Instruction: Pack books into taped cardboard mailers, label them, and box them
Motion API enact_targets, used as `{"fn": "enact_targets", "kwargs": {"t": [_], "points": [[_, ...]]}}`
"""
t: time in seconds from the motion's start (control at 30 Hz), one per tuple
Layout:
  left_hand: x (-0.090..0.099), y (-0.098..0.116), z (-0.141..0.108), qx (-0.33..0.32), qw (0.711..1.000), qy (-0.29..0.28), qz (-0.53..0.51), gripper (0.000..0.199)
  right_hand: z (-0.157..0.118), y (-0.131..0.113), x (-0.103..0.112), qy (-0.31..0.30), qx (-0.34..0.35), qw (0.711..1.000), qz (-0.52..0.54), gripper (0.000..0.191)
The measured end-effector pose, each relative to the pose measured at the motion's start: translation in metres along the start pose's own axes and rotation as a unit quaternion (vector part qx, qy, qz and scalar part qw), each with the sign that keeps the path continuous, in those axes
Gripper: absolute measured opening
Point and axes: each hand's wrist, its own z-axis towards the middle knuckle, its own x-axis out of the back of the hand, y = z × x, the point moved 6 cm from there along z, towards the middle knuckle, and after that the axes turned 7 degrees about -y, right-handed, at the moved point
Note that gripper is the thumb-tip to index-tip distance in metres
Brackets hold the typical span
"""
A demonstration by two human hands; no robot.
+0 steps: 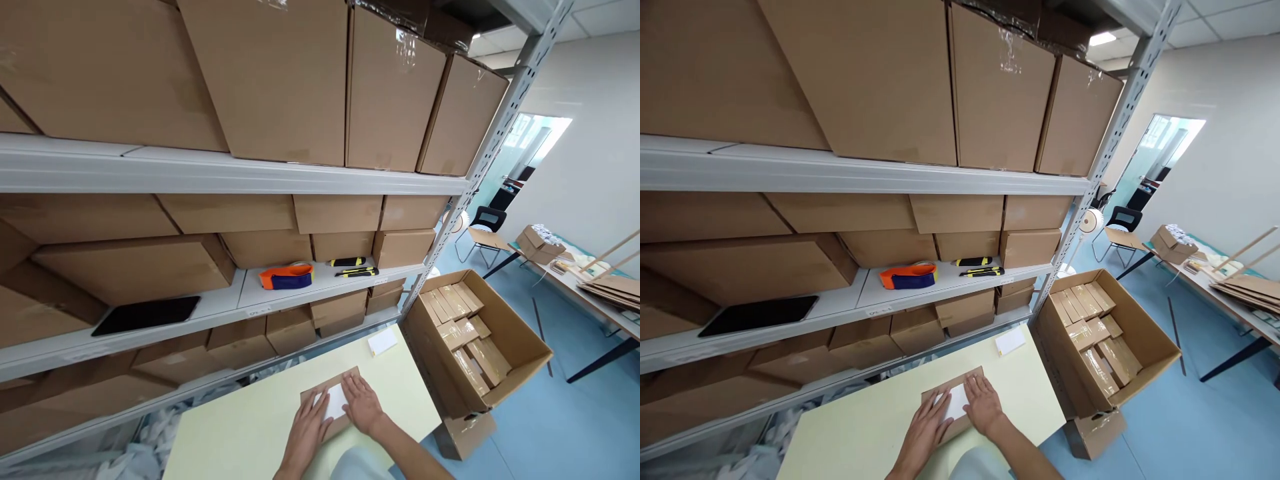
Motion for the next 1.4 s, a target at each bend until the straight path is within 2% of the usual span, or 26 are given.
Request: {"fn": "enact_targets", "kwargs": {"t": [0.13,0.27,0.43,0.67,0.87,1.0,1.17,1.27,1.33,1.4], "points": [[0.002,-0.012,-0.011,0.034,0.999,0.015,-0.012,0.054,-0.014,0.015,0.011,-0.027,-0.051,0.998,0.014,0.067],[0.003,-0.011,-0.016,0.043,0.998,0.029,-0.022,0.054,-0.018,0.012,0.016,-0.037,-0.06,0.997,0.037,0.069],[0.011,0.003,-0.006,0.034,0.998,-0.022,-0.038,0.052,-0.003,0.003,0.01,-0.043,-0.083,0.995,0.041,0.075],[0.04,0.022,0.016,0.092,0.989,-0.116,-0.02,0.081,0.017,-0.004,0.022,-0.076,-0.156,0.985,0.017,0.077],[0.056,0.034,0.022,0.09,0.987,-0.129,-0.015,0.064,0.024,-0.004,0.04,-0.095,-0.148,0.984,-0.002,0.083],[0.044,0.029,0.018,0.059,0.994,-0.092,-0.005,0.061,0.022,-0.001,0.038,-0.093,-0.15,0.984,0.0,0.081],[0.004,0.02,-0.008,0.012,1.0,-0.004,-0.015,0.061,0.005,-0.011,0.013,-0.053,-0.136,0.989,0.013,0.068],[-0.017,0.015,-0.025,0.031,0.999,0.003,-0.011,0.062,-0.011,-0.015,-0.002,-0.021,-0.122,0.992,0.033,0.07],[-0.022,0.01,-0.033,0.062,0.998,-0.003,-0.012,0.067,-0.021,-0.009,-0.006,-0.02,-0.151,0.988,0.041,0.075],[-0.019,0.005,-0.039,0.1,0.995,0.003,-0.021,0.069,-0.03,0.002,-0.007,-0.037,-0.2,0.978,0.05,0.078]]}}
